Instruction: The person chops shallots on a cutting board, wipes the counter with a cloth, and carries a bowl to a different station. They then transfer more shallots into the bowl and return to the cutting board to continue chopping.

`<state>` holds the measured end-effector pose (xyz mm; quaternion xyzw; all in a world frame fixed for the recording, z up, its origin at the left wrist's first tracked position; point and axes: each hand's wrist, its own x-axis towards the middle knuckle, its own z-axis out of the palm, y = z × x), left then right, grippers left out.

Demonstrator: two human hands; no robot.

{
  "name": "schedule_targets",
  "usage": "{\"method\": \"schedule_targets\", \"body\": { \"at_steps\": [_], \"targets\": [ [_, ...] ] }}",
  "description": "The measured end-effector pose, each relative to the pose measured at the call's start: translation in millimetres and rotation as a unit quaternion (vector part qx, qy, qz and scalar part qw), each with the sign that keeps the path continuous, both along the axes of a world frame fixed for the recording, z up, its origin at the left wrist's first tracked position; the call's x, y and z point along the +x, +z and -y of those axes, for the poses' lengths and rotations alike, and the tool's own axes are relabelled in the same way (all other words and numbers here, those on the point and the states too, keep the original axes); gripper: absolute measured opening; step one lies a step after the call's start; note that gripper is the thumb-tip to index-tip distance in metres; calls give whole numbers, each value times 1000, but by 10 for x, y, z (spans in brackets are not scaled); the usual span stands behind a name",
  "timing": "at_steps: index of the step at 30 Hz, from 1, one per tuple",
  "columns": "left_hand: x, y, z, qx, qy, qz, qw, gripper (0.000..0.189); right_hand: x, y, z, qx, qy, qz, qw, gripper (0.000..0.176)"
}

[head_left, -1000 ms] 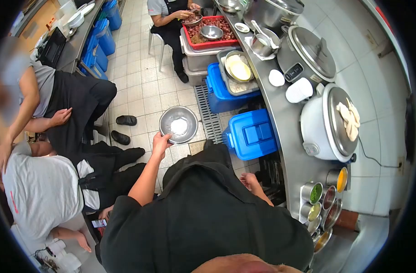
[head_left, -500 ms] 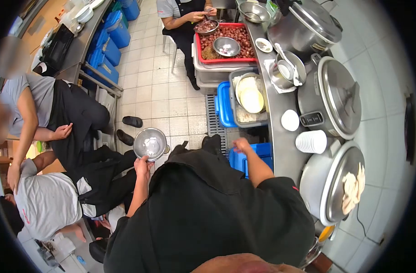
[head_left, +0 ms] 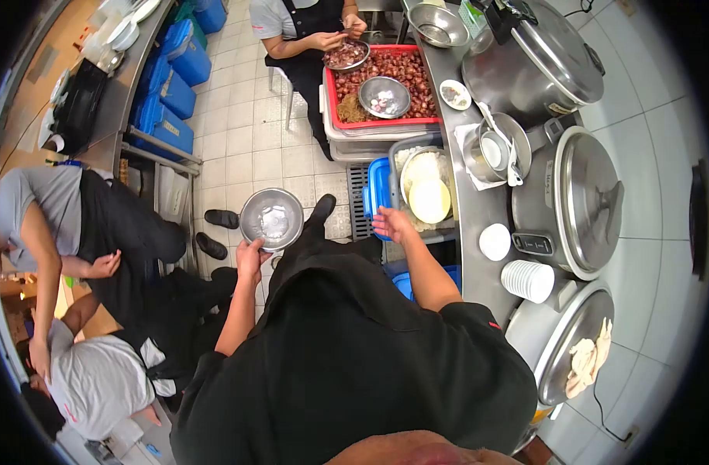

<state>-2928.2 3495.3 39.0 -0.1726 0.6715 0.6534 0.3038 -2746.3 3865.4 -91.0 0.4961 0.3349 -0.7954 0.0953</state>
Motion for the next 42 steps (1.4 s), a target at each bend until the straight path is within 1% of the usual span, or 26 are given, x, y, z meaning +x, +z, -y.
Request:
{"method": "schedule_targets", "body": {
  "at_steps": [3, 4, 5, 7, 10, 13, 14, 17, 19, 21, 22, 24, 26, 28, 30, 34, 39, 40, 42],
  "targets": [
    [-402, -187, -244, -20, -60, 7, 998, 26, 13, -43, -75, 21, 6, 41, 999, 36],
    [-558, -304, -336, -38, -68, 19, 997, 26, 17, 69, -85, 47, -10, 60, 997, 31],
    [-689, -399, -451, -11, -64, 13, 998, 28, -6, 149, -102, 60, -22, 71, 995, 30],
    [-1016, -521, -650, -33, -120, -1, 992, 26, 115, 285, -142, 91, -37, 100, 990, 27],
    [-1554, -629, -994, -53, -192, -21, 980, 29, 271, 270, -202, 140, 11, 166, 976, 25],
    [-1983, -596, -1263, -42, -201, -44, 978, 31, 431, 155, -127, 142, -11, 230, 963, 22],
    [-2100, -611, -1332, -36, -194, -49, 979, 37, 425, 164, -59, 163, -19, 249, 955, 22],
    [-2423, -649, -1421, -32, -215, -32, 976, 35, 308, 253, 100, 172, 22, 262, 949, 24],
    [-2530, -699, -1409, -38, -222, -22, 974, 33, 212, 183, 232, 198, 77, 256, 943, 27],
    [-2653, -744, -1383, -44, -226, -16, 973, 30, 74, 106, 315, 187, 123, 206, 953, 30],
    [-2704, -785, -1366, -63, -247, -18, 967, 35, 13, 140, 332, 204, 134, 208, 947, 28],
    [-2758, -946, -1295, -69, -239, -2, 969, 33, -140, 252, 364, 241, 161, 212, 933, 24],
    [-2756, -1077, -1201, -80, -234, 8, 969, 31, -47, -23, 280, 266, 231, 165, 921, 25],
    [-2733, -1276, -1076, -95, -208, 32, 973, 30, -67, -32, 214, 256, 233, 160, 925, 28],
    [-2711, -1512, -927, -96, -182, 56, 977, 27, -100, 61, 124, 210, 164, 198, 943, 32],
    [-2610, -1520, -736, -95, -146, 80, 981, 26, -189, 136, -20, 216, 152, 222, 939, 31],
    [-2438, -1343, -629, -134, -99, 75, 983, 24, -364, 13, -260, 220, 234, 203, 925, 29],
    [-2409, -1242, -638, -148, -115, 71, 980, 24, -389, -37, -303, 224, 253, 194, 921, 30],
    [-2359, -1097, -638, -204, -164, 44, 964, 24, -434, -97, -324, 257, 221, 165, 926, 29]
  ]
}}
